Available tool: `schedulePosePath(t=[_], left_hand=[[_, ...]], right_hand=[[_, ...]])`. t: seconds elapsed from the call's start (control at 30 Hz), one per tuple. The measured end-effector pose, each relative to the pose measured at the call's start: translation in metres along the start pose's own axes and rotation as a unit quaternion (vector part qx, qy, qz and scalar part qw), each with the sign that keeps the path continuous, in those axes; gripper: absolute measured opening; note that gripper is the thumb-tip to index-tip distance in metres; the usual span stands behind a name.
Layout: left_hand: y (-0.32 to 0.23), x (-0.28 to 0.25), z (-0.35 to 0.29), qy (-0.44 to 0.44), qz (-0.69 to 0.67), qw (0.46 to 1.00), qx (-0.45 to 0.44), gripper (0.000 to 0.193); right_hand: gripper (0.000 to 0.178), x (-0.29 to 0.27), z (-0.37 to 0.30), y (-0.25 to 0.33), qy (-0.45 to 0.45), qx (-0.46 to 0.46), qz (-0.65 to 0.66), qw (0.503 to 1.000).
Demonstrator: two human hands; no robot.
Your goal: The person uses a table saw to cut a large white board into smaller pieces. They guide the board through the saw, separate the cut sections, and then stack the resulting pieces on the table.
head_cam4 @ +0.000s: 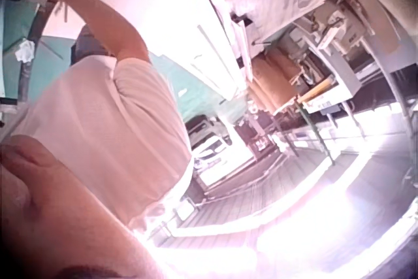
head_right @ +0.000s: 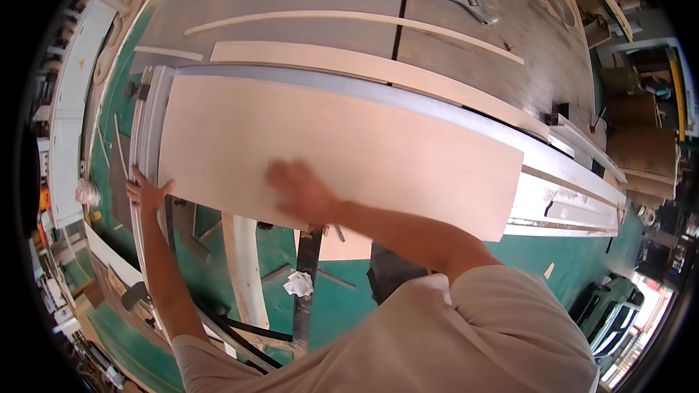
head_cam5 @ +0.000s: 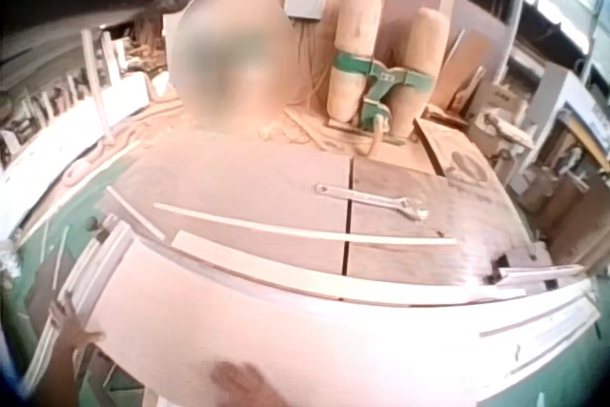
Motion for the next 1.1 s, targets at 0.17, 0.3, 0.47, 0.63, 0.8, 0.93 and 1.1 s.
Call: schedulePosePath(t=[0.17, 0.3, 0.47, 0.63, 0.8, 0.93, 1.1], left_hand=[[0.007, 0.027, 0.012, -0.024, 0.021, 0.999, 0.003, 0.162], [0.034, 0.03, 0.035, -0.036, 0.022, 0.999, -0.009, 0.158], [0.007, 0.021, 0.019, -0.03, 0.045, 0.999, -0.005, 0.159], [-0.007, 0.019, 0.009, -0.03, 0.048, 0.998, 0.001, 0.157], [0.002, 0.017, 0.009, -0.034, 0.069, 0.997, -0.001, 0.155], [-0.011, 0.016, 0.011, -0.022, 0.071, 0.997, 0.004, 0.159], [0.009, 0.009, 0.005, -0.003, 0.076, 0.997, -0.013, 0.161]], right_hand=[[0.07, -0.162, 0.053, -0.122, -0.27, 0.217, -0.31, 0.886], [0.074, -0.208, 0.07, -0.191, 0.024, 0.402, -0.304, 0.863], [0.06, -0.236, 0.06, -0.209, 0.135, 0.365, -0.331, 0.86], [0.051, -0.244, 0.072, -0.208, 0.183, 0.321, -0.394, 0.842], [0.04, -0.23, 0.159, -0.13, 0.07, 0.295, -0.36, 0.882], [0.033, -0.238, 0.222, -0.051, -0.058, 0.174, -0.335, 0.924], [0.032, -0.236, 0.245, 0.105, -0.102, -0.007, -0.335, 0.937]])
Point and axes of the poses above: each hand's wrist, its own z-axis towards the middle knuckle, its own x-axis out of the palm, y = z × x, the point moved 5 cm from there along z, towards the middle knuckle
